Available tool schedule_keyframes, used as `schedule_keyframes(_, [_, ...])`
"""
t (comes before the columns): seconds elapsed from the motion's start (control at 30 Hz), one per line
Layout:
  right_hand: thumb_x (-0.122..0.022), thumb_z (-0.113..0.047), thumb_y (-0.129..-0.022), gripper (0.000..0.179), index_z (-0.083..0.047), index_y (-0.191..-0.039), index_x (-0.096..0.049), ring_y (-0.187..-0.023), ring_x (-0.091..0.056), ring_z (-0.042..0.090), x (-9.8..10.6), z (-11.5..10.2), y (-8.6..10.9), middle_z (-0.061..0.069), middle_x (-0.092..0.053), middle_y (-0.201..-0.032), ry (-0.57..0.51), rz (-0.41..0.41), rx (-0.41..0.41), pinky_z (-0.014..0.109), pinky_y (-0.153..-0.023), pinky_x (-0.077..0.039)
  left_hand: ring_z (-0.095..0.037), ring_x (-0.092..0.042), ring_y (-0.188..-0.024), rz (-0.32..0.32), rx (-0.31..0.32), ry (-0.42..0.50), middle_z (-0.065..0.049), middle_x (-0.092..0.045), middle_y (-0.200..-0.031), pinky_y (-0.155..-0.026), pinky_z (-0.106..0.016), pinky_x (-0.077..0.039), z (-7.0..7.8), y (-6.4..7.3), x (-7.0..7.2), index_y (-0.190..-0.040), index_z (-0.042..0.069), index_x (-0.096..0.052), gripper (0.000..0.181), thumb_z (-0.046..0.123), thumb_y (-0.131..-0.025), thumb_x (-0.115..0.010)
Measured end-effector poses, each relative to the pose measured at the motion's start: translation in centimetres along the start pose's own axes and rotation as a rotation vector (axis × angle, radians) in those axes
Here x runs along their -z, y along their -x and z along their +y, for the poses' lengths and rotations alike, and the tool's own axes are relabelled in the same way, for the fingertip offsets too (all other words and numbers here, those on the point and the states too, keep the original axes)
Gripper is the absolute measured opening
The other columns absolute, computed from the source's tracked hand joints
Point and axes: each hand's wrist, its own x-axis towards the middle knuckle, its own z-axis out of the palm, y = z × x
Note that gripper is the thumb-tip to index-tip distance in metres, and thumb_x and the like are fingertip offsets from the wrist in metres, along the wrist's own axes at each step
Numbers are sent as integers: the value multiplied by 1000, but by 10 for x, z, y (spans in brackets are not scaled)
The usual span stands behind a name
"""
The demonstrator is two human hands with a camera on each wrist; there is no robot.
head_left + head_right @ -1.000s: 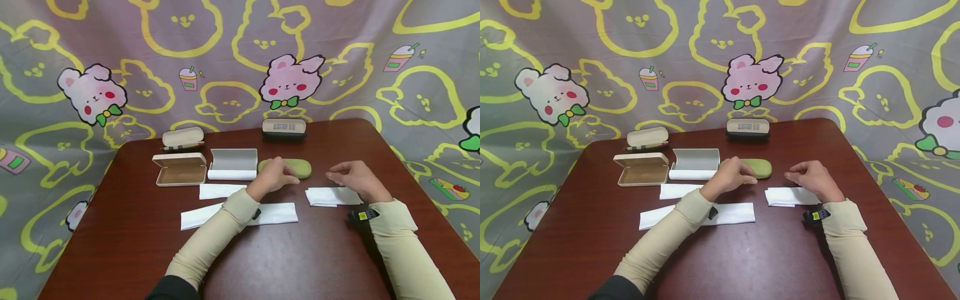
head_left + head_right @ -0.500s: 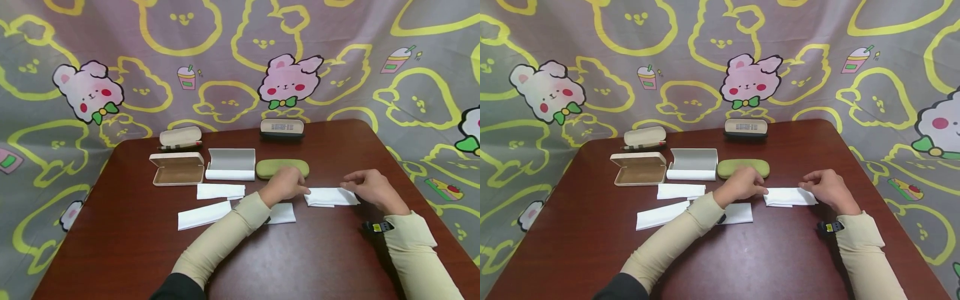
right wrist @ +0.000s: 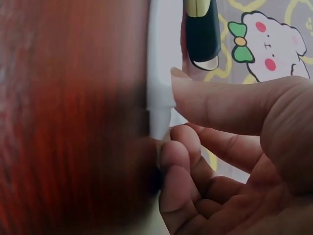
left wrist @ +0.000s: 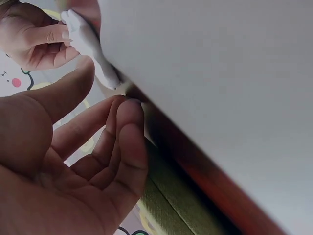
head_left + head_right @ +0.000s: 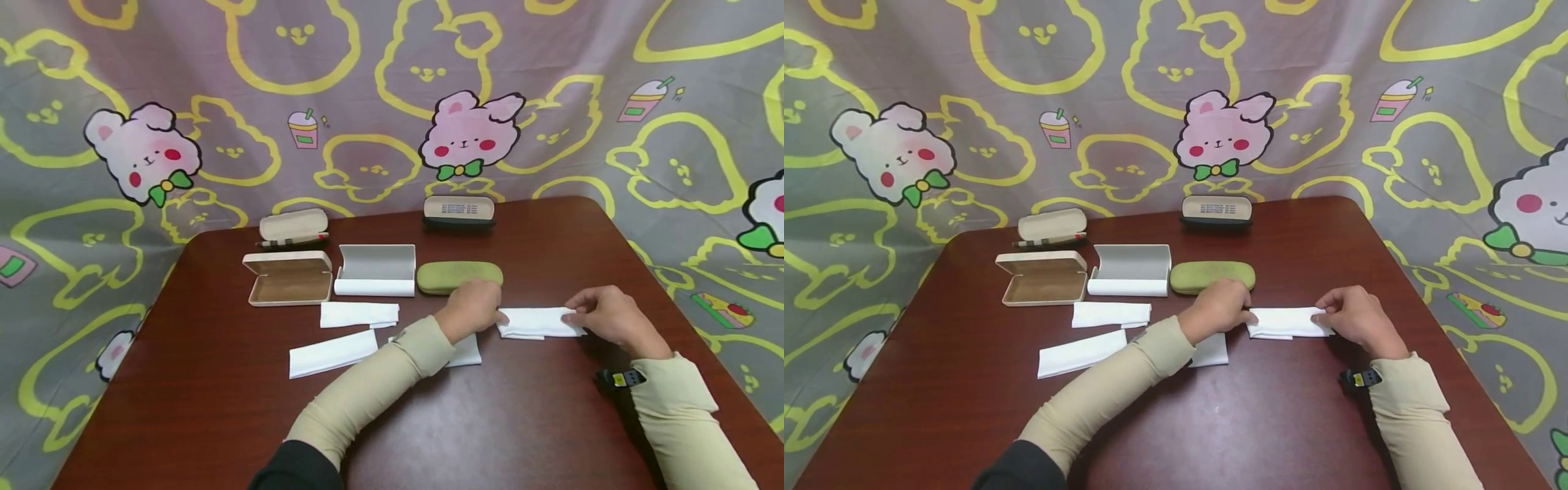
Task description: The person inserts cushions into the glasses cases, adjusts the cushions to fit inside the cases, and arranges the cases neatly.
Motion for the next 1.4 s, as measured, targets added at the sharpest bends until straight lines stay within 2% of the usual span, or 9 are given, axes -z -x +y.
schedule_keyframes(0.13, [-81,-23,-85,24,-3,-94,-72,-75,-55,23,0,0,1,4,-64,-83,6,11,-1,35,-60,-45,-10,-56,-64,1,3,-2,7,-56,-63,-51,-28,-48,3,-2,-1,-60,18,-58,41,41,-81,-85])
schedule_keyframes(0.33, [-80,-20,-87,20,-2,-93,-71,-72,-54,23,1,2,3,5,-64,-81,-47,4,7,35,-59,-46,-8,-55,-66,-1,28,85,11,-56,-67,-51,-25,-46,4,-4,0,-66,21,-62,29,29,-79,-87])
schedule_keyframes(0.53, [-78,-18,-89,21,1,-95,-70,-72,-49,24,2,6,3,9,-61,-83,-133,7,-6,33,-57,-42,-9,-57,-70,27,-34,165,11,-58,-70,-60,-20,-45,-1,-5,0,-71,19,-67,16,14,-77,-80])
schedule_keyframes(0.73, [-77,-12,-89,17,2,-91,-69,-71,-53,21,0,8,3,10,-64,-82,-197,20,8,31,-58,-43,-9,-55,-72,63,-56,278,12,-57,-72,-65,-18,-42,-5,-6,-1,-72,19,-65,17,13,-79,-80])
schedule_keyframes(0.87, [-77,-10,-88,18,4,-93,-68,-67,-54,19,1,9,3,9,-64,-79,-240,25,15,31,-57,-44,-8,-54,-69,57,-35,420,10,-58,-71,-61,-17,-42,-7,-7,-1,-72,16,-65,18,9,-79,-80])
schedule_keyframes(1.07, [-78,-11,-88,26,9,-98,-65,-66,-59,20,1,8,4,8,-68,-80,-347,12,-2,32,-59,-53,-11,-57,-59,-25,89,855,-1,-60,-72,-55,-21,-50,-9,-4,0,-83,5,-65,15,-6,-81,-76])
schedule_keyframes(1.13, [-77,-11,-89,28,11,-100,-65,-66,-60,20,2,6,4,8,-69,-82,-374,12,-6,33,-60,-54,-13,-59,-55,-49,125,962,-4,-63,-73,-54,-25,-53,-11,-3,2,-90,1,-67,15,-9,-82,-74])
schedule_keyframes(1.27, [-77,-12,-90,32,13,-106,-65,-68,-62,19,4,1,5,9,-70,-85,-394,24,-3,34,-61,-56,-14,-61,-56,-72,149,1030,-8,-68,-78,-58,-27,-56,-16,-2,6,-102,-5,-71,21,-9,-82,-74])
schedule_keyframes(1.4, [-78,-15,-90,36,13,-111,-66,-73,-64,20,5,-4,5,11,-71,-91,-390,17,-3,34,-64,-57,-13,-61,-57,-81,150,1045,-7,-69,-81,-59,-25,-56,-26,-1,8,-100,-7,-75,18,-9,-82,-74])
